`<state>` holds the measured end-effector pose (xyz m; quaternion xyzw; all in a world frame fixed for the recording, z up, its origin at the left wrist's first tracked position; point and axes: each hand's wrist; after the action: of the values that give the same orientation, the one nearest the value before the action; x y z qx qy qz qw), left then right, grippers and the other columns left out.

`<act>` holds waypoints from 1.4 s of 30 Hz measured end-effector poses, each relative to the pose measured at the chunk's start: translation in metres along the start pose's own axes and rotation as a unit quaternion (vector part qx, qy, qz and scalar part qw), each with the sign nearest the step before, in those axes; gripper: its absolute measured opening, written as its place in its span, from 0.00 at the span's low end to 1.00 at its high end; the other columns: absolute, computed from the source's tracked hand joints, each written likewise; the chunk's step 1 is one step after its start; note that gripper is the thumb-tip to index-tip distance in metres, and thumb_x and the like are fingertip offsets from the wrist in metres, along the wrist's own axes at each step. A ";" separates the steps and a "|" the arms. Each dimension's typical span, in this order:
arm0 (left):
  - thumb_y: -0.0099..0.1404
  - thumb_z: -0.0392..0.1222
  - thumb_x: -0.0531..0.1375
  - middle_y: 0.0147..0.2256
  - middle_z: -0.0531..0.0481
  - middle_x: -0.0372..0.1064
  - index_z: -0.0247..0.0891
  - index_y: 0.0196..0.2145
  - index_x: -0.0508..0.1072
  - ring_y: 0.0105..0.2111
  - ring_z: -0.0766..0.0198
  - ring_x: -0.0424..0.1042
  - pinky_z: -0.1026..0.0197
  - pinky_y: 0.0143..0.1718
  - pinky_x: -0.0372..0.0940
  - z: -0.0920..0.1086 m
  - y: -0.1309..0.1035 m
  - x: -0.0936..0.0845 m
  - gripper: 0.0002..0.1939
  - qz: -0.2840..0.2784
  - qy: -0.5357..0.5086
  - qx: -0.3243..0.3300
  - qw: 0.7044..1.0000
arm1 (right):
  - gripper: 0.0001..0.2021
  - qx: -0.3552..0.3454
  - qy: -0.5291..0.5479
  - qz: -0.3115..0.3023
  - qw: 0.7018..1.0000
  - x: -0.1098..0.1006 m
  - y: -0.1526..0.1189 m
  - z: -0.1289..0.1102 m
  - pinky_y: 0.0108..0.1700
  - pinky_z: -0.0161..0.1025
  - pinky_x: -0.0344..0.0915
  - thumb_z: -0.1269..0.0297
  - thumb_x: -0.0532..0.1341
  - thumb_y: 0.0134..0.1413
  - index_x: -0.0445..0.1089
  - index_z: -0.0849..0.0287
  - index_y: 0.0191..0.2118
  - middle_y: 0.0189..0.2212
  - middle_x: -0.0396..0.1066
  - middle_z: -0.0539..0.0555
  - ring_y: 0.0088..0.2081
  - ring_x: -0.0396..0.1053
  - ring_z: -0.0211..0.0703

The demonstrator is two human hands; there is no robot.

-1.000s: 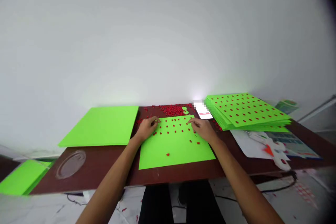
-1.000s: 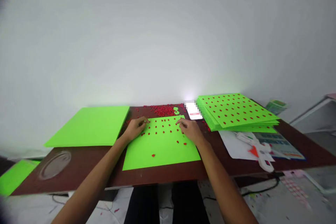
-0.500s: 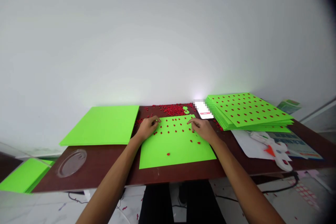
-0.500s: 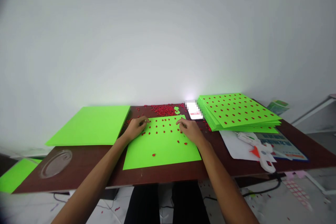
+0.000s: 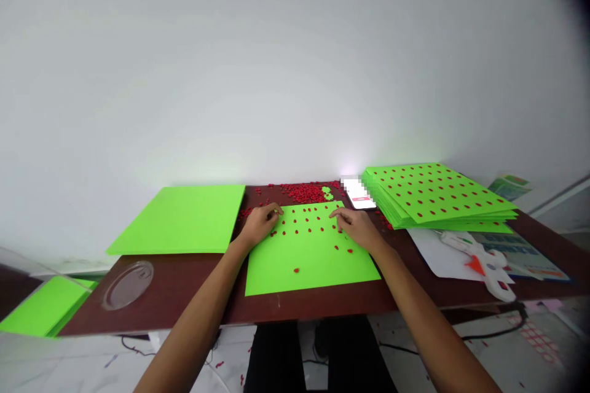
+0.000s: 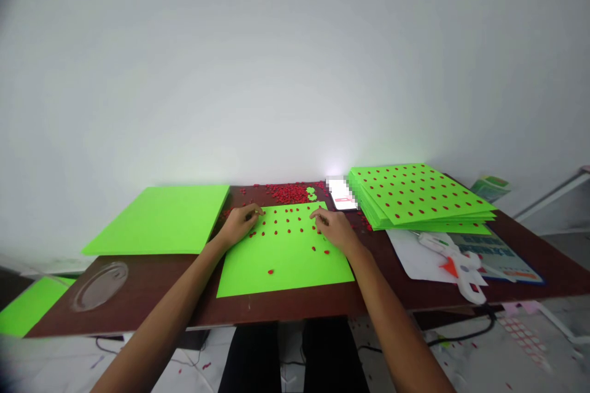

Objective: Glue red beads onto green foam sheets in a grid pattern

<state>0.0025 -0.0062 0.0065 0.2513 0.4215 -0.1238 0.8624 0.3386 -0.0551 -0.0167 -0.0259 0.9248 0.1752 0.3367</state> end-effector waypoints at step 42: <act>0.66 0.33 0.55 0.27 0.54 0.72 0.38 0.42 0.79 0.24 0.65 0.66 0.65 0.31 0.56 -0.003 0.000 0.001 0.13 -0.004 0.005 -0.006 1.000 | 0.15 0.002 -0.009 -0.010 1.000 0.005 0.001 0.010 0.32 0.36 0.63 0.63 0.56 0.62 0.79 0.57 0.44 0.24 0.76 0.51 0.25 0.70 0.42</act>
<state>0.0015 -0.0044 0.0041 0.2456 0.4272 -0.1233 0.8614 0.3411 -0.0499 -0.0267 -0.0330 0.9217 0.1705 0.3469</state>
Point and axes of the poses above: each hand's wrist, its own y-axis towards the middle knuckle, its own x-axis out of the palm, z = x × y
